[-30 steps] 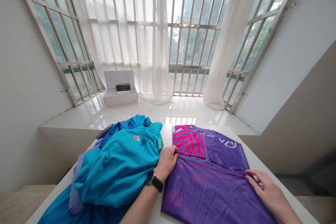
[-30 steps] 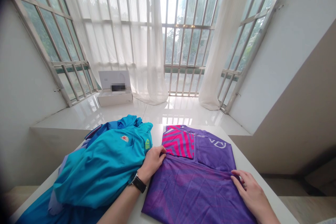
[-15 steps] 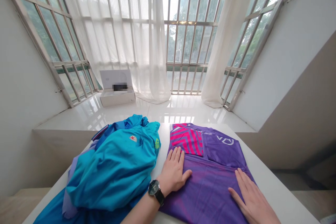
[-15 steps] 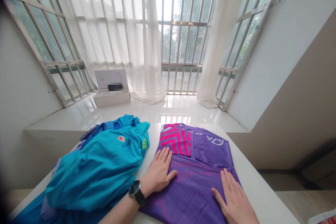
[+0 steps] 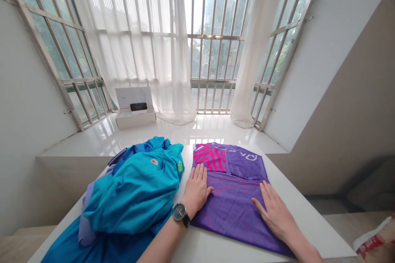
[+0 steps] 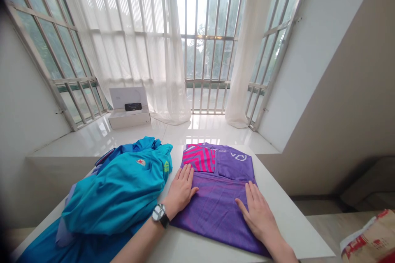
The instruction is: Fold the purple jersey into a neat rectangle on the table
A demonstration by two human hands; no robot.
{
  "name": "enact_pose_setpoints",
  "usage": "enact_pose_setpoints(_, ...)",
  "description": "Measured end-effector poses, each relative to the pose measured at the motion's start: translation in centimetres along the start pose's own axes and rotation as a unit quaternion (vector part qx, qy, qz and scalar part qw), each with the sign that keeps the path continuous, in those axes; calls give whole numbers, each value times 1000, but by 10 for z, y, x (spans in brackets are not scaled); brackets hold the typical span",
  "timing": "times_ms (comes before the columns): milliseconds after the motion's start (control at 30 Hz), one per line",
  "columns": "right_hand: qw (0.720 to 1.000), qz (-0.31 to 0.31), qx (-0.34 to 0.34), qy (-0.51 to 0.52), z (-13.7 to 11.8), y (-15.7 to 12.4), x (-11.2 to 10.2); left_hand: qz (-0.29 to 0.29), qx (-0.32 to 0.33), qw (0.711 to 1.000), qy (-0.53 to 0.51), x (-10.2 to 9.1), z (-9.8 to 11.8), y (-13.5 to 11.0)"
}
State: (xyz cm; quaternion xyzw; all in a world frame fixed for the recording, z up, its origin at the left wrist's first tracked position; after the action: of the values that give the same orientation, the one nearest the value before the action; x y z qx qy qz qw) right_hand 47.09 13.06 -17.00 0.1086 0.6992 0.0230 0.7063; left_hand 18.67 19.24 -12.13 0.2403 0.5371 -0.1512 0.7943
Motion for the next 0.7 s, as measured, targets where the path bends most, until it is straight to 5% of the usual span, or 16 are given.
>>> enact_pose_setpoints(300, 999, -38, 20, -4, -6, -28, 3, -61, -4, 997, -48, 15, 7, -42)
enact_pose_setpoints(700, 999, 3, 14, 45, -14, -70, -16, -111, 17, 992, -64, -8, 24, -85)
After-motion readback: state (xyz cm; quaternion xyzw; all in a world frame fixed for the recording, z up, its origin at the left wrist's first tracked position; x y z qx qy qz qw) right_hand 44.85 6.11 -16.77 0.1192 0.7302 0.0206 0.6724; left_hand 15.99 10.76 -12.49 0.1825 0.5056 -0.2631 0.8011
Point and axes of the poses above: each hand's wrist, its own y-axis towards the middle knuckle, its own x-axis out of the palm, z = x × y, the point moved 9 cm from there along y, towards the middle knuckle, and after that the axes turned 7 degrees about -y, right-handed, at the moved point
